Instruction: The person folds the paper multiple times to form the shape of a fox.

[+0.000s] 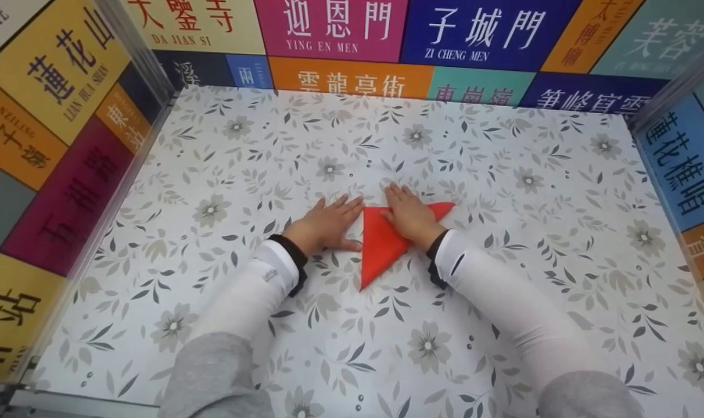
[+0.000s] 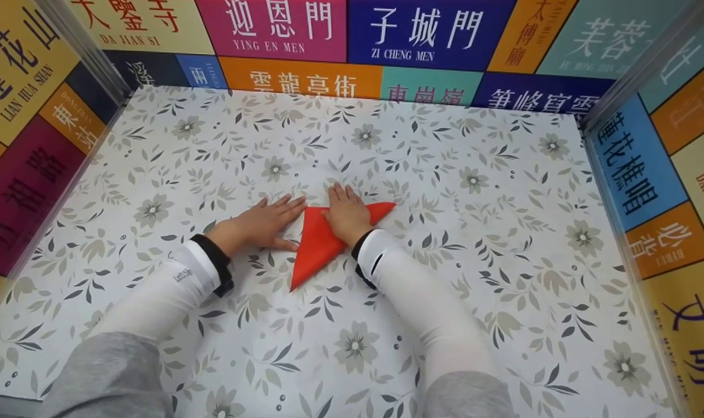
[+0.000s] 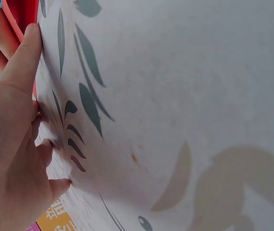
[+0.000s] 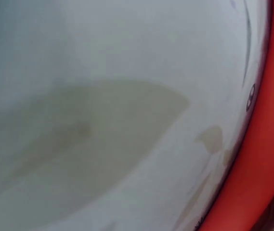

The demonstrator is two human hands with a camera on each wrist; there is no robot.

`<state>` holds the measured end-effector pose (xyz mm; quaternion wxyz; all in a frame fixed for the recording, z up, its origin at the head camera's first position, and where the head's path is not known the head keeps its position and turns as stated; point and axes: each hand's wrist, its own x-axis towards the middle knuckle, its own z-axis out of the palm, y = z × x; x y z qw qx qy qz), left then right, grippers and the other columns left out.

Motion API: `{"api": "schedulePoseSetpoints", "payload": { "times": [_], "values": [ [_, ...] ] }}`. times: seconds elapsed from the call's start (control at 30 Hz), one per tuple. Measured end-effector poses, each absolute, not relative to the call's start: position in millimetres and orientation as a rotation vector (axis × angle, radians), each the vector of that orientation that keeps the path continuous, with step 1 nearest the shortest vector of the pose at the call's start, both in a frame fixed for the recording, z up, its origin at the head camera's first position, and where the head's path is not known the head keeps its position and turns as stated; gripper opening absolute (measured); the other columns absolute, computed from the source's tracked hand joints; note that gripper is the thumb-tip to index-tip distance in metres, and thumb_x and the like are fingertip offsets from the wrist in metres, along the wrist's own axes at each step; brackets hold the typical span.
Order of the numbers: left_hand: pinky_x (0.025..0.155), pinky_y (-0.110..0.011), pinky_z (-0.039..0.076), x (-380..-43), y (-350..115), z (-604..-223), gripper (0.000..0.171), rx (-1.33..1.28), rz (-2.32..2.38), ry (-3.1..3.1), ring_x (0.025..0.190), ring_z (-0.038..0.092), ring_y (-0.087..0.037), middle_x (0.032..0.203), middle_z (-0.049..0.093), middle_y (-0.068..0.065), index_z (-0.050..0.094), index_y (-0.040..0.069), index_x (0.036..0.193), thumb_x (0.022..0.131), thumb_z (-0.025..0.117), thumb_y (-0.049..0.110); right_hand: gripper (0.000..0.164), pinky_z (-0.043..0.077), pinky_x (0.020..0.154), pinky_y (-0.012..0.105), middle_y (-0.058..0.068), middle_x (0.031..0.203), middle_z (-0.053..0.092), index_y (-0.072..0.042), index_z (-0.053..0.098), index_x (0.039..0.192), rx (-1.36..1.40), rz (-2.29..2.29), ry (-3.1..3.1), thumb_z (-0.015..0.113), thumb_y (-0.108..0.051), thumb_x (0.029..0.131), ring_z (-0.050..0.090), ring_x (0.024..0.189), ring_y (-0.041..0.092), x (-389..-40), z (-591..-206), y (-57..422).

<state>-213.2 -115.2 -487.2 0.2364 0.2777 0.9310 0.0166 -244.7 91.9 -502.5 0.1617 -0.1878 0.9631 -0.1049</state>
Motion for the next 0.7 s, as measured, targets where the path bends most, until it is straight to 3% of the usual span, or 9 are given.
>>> {"api": "schedulePoseSetpoints", "payload": {
  "times": [0.17, 0.37, 0.57, 0.7],
  "values": [
    [0.118, -0.059, 0.008, -214.9, -113.8, -486.6, 0.093, 0.754, 0.046, 2.545, 0.151, 0.0, -0.026, 0.164, -0.002, 0.003, 0.004, 0.017, 0.157, 0.091, 0.05, 0.062, 0.062, 0.023, 0.119, 0.043, 0.015, 0.159, 0.024, -0.002, 0.025, 0.152, -0.541, -0.311, 2.758, 0.046, -0.03, 0.102, 0.021, 0.147, 0.034, -243.3, -500.9, 91.8],
    [0.121, -0.05, 0.008, -213.7, -110.1, -474.6, 0.063, 0.635, 0.247, 2.541, 0.151, 0.001, -0.023, 0.164, 0.003, -0.003, 0.009, 0.011, 0.156, 0.105, 0.035, 0.035, 0.062, 0.021, 0.119, 0.043, 0.015, 0.16, 0.022, -0.002, 0.023, 0.153, -0.546, -0.324, 2.752, 0.044, -0.031, 0.103, 0.02, 0.147, 0.036, -241.4, -501.3, 91.8],
    [0.122, -0.046, 0.008, -190.2, -87.7, -464.5, 0.089, 0.695, 0.361, 2.511, 0.151, -0.003, -0.026, 0.163, -0.004, -0.014, 0.002, 0.002, 0.155, 0.097, 0.043, 0.055, 0.06, 0.018, 0.12, 0.043, 0.017, 0.159, 0.023, 0.001, 0.024, 0.152, -0.576, -0.32, 2.77, 0.043, -0.028, 0.103, 0.021, 0.146, 0.038, -241.4, -503.3, 92.1],
    [0.122, -0.045, 0.008, -176.4, -75.7, -468.4, 0.093, 0.822, 0.268, 2.49, 0.151, -0.004, -0.028, 0.163, -0.004, -0.016, 0.001, 0.001, 0.154, 0.095, 0.044, 0.059, 0.057, 0.019, 0.12, 0.043, 0.017, 0.159, 0.023, 0.001, 0.026, 0.151, -0.581, -0.316, 2.783, 0.043, -0.025, 0.103, 0.022, 0.146, 0.038, -242.2, -505.4, 90.6]
  ]
}}
